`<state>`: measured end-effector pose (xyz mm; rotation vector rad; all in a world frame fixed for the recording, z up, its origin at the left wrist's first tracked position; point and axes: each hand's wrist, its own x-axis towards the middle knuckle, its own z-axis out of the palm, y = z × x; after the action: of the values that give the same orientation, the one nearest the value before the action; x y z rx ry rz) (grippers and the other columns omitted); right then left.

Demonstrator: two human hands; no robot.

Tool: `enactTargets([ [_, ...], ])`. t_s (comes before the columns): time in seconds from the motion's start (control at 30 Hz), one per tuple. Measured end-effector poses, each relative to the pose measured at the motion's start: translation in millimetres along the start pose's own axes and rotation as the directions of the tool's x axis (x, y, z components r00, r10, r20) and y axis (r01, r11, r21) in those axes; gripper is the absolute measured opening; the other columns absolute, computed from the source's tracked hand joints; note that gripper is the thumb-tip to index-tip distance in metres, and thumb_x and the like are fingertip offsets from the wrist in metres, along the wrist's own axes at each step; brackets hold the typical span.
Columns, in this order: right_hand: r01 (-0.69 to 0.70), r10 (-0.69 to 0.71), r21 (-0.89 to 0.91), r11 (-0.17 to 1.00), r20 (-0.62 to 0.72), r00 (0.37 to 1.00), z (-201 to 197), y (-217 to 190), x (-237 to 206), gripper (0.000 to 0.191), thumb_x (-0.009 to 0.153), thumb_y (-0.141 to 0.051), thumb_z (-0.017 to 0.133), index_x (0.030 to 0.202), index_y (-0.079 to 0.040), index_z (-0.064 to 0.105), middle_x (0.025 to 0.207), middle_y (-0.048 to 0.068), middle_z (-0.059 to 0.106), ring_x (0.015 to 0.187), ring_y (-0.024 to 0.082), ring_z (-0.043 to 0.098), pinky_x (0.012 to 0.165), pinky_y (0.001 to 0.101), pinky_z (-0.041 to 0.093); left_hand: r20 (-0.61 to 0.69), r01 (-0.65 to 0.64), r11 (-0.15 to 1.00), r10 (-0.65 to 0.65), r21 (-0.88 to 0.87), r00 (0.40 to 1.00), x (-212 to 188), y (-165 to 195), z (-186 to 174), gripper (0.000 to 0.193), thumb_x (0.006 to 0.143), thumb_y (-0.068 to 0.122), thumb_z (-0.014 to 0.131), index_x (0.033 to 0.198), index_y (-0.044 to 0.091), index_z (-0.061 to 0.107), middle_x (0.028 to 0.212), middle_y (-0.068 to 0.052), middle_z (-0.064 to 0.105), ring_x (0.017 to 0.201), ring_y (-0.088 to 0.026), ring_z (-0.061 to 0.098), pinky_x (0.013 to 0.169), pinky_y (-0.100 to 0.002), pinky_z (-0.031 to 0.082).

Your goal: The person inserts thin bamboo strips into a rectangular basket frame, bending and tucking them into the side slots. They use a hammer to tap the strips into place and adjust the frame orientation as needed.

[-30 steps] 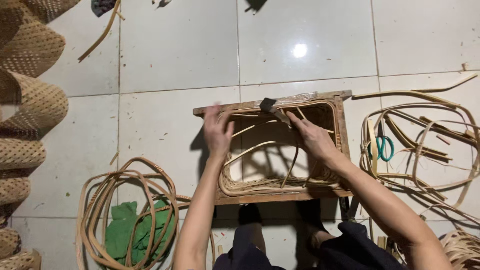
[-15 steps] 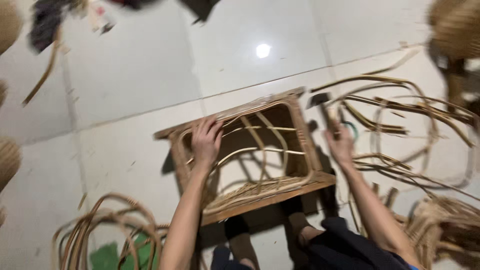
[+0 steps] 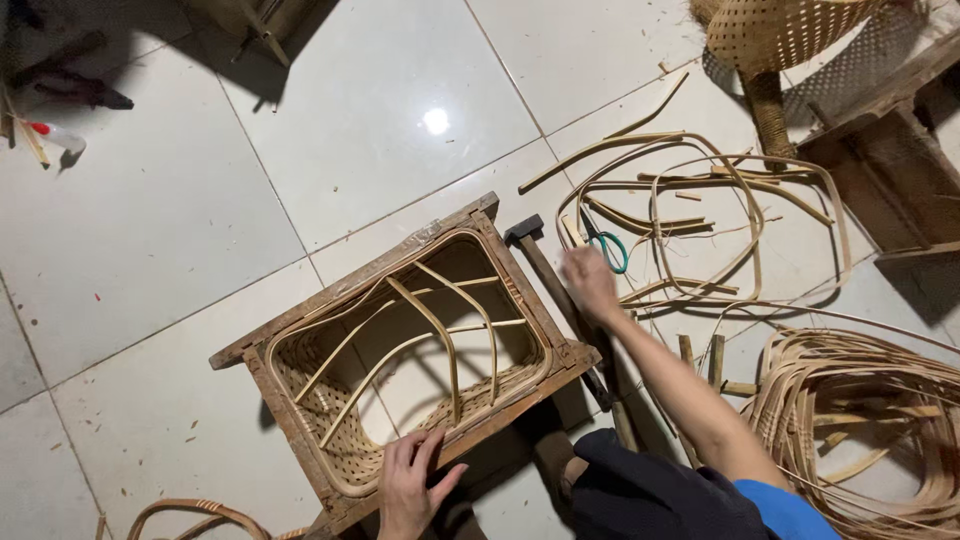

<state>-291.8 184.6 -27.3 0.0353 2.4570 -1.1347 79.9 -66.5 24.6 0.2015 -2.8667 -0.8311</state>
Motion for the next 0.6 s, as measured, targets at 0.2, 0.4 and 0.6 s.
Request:
enactTargets([
  [0.2, 0.326, -0.624, -0.674, 0.663, -0.258, 0.737, -57.0, 21.8, 66.3, 0.029, 0.088, -0.015, 0.069, 0.112, -0.003, 0.062, 0.105, 0.017, 0.061, 0.098, 0.035, 0.06, 0.082, 0.0491, 0.053, 0.007, 0.118, 0.993, -0.118, 0.021, 0.993, 7.6, 16.6, -1.4, 0.064, 0.062, 0.03, 0.09, 0.117, 0.007, 0.066, 0.109, -0.013, 0.062, 0.102, -0.031, 0.058, 0.086, -0.044, 0.052],
  [0.4, 0.403, -0.587, -0.702, 0.588, -0.028, 0.809, -67.4, 30.5, 78.3, 0.014, 0.098, -0.004, 0.062, 0.111, -0.004, 0.06, 0.104, 0.02, 0.061, 0.099, 0.041, 0.06, 0.086, 0.0535, 0.05, 0.011, 0.197, 0.979, -0.197, -0.059, 0.98, 9.0, 30.3, -21.0, 0.062, 0.063, 0.022, 0.091, 0.118, 0.007, 0.066, 0.107, -0.013, 0.061, 0.102, -0.033, 0.059, 0.088, -0.045, 0.051],
  [0.6, 0.566, -0.746, -0.647, 0.51, -0.005, 0.666, -85.4, -63.7, 54.8, 0.025, 0.112, -0.014, 0.052, 0.134, -0.004, 0.048, 0.099, 0.021, 0.062, 0.066, 0.034, 0.057, 0.052, 0.0473, 0.047, -0.037, 0.164, 0.986, -0.165, -0.035, 0.986, 8.8, 30.8, -21.0, 0.061, 0.063, 0.023, 0.091, 0.116, 0.006, 0.066, 0.1, -0.012, 0.059, 0.096, -0.033, 0.058, 0.086, -0.046, 0.051],
])
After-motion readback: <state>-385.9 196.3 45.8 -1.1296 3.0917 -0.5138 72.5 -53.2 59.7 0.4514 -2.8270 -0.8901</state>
